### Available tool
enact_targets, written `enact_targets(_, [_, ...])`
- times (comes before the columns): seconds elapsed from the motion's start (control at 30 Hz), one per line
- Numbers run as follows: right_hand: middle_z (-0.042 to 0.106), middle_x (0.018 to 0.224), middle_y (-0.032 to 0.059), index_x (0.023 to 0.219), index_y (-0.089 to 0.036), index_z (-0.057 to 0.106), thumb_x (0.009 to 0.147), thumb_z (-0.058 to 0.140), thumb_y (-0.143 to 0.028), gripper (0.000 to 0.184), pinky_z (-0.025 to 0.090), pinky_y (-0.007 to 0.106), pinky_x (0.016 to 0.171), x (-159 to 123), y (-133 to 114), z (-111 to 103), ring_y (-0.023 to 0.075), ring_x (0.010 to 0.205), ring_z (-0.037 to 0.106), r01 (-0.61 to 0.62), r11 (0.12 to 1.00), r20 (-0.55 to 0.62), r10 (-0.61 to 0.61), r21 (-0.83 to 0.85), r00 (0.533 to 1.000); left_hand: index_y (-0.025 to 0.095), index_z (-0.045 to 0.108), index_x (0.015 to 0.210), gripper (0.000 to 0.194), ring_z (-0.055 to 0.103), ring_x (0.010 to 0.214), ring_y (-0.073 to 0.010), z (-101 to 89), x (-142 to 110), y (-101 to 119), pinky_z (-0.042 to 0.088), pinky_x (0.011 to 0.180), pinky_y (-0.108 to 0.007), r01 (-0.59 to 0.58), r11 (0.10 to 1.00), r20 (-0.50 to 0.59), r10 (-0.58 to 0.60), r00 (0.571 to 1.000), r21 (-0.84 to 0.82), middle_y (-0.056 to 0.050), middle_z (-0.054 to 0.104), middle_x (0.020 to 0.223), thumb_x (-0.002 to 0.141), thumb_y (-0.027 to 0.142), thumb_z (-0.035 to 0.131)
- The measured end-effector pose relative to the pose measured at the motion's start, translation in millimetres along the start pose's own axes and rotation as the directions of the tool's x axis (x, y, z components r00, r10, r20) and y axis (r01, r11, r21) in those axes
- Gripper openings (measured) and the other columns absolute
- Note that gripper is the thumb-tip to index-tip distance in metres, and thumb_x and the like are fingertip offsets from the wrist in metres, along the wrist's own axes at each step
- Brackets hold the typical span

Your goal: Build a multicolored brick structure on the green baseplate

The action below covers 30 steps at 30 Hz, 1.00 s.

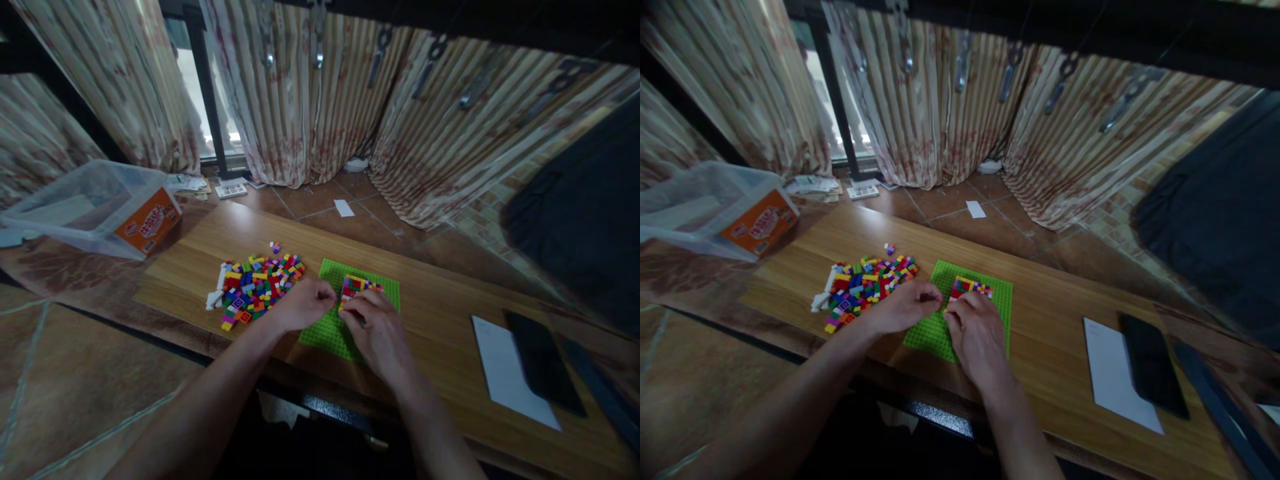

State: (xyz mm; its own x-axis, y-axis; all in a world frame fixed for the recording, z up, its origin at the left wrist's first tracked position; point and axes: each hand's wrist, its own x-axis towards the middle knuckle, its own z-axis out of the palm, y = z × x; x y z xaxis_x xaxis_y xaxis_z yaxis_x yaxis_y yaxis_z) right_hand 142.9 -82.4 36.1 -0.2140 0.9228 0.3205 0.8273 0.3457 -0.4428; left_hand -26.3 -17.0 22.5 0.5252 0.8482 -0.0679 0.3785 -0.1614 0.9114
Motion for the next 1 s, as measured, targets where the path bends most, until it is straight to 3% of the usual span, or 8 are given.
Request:
enact_targets(0.17, [0.066, 0.091, 0.0066, 0.081, -0.022, 0.068, 0.092, 0.059, -0.021, 0.014, 0.047, 0.039, 0.083, 0, -3, 4, 0.0234, 0.088, 0.060, 0.010, 0.999, -0.012, -0.011, -0.050, 1.000, 0.016, 0.068, 0.068, 0.019, 0.054, 0.058, -0.0142, 0.1, -3, 6, 0.040, 0.056, -0.026, 0.021, 0.999, 0.057, -0.023, 0.998, 0.045, 0.001, 0.062, 0.062, 0.078, 0.023, 0.053])
enact_targets(0.43, [0.067, 0.092, 0.0073, 0.083, -0.021, 0.070, 0.093, 0.058, -0.020, 0.015, 0.048, 0.039, 0.082, 1, -3, 4, 0.0233, 0.088, 0.061, -0.003, 0.999, -0.008, 0.003, -0.034, 1.000, 0.017, 0.068, 0.069, 0.018, 0.052, 0.057, -0.0131, 2.1, -4, 8, 0.036, 0.053, -0.024, 0.001, 0.996, 0.024, -0.003, 1.000, 0.093, 0.001, 0.061, 0.060, 0.077, 0.020, 0.052])
enact_targets(1.0, [0.066, 0.092, 0.0097, 0.085, -0.017, 0.071, 0.096, 0.053, -0.019, 0.021, 0.048, 0.040, 0.083, -1, 1, 8, 0.0254, 0.088, 0.059, 0.072, 0.993, -0.018, -0.074, -0.097, 0.997, 0.015, 0.070, 0.077, 0.020, 0.057, 0.065, -0.0136, 2.1, -4, 16, 0.042, 0.060, -0.023, 0.019, 0.990, 0.070, -0.029, 0.997, 0.141, 0.000, 0.068, 0.069, 0.081, 0.015, 0.051])
